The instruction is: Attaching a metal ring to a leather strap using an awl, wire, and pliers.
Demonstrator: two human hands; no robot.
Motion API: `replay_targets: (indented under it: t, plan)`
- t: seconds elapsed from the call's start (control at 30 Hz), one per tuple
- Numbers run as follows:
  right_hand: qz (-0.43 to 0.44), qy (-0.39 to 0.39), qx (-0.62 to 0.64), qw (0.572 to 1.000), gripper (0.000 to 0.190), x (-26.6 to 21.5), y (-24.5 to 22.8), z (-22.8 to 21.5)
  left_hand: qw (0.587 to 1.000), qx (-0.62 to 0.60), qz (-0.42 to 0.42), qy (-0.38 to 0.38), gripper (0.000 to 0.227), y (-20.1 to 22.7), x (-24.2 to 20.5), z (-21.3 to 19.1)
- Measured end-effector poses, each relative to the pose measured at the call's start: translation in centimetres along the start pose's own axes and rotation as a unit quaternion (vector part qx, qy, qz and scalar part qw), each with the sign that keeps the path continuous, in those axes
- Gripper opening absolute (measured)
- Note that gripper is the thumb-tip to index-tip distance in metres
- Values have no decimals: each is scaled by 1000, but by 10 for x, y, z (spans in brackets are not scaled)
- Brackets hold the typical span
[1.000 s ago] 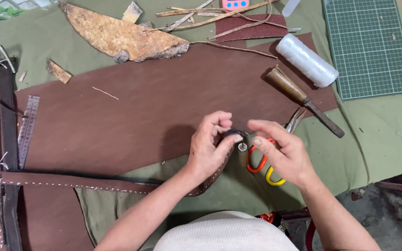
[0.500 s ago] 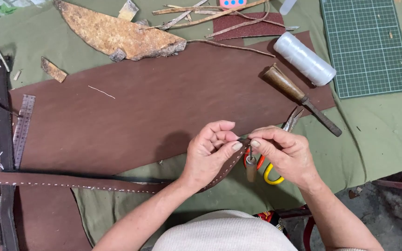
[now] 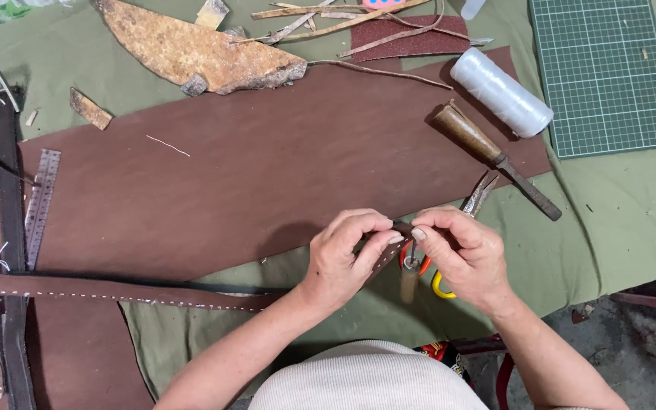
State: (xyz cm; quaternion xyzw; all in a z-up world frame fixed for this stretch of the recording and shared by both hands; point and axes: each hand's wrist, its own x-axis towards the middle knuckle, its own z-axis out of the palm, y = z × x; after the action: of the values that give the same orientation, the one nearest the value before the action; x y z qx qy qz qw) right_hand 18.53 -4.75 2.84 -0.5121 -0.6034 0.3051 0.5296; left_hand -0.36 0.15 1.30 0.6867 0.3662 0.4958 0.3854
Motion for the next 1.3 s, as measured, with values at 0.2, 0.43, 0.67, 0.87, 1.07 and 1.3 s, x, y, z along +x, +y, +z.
replay_targets:
  t: [0.2,0.43,0.67,0.87,1.07,1.3]
  plan:
    - [0,-4,11,1000,8,-2,2,-1,999,2,51,13,10,2,-1,-3]
    - [102,-116,130,979,14,9,-1,-21,997,-32,72,-22,9,-4,-6,0]
    - [90,-230,-39,968,9,43,-38,-28,995,-66,52,-47,8,-6,-7,0]
    - [84,-164,-30,982,12,27,-17,-18,995,-86,21,-55,9,1,-5,-3]
    - [54,-122,-11,991,14,13,5,-8,981,-130,-106,-93,9,-3,-4,-2]
    - [46,-92,32,994,13,-1,19,-2,963,-159,-184,-119,8,4,-2,-8]
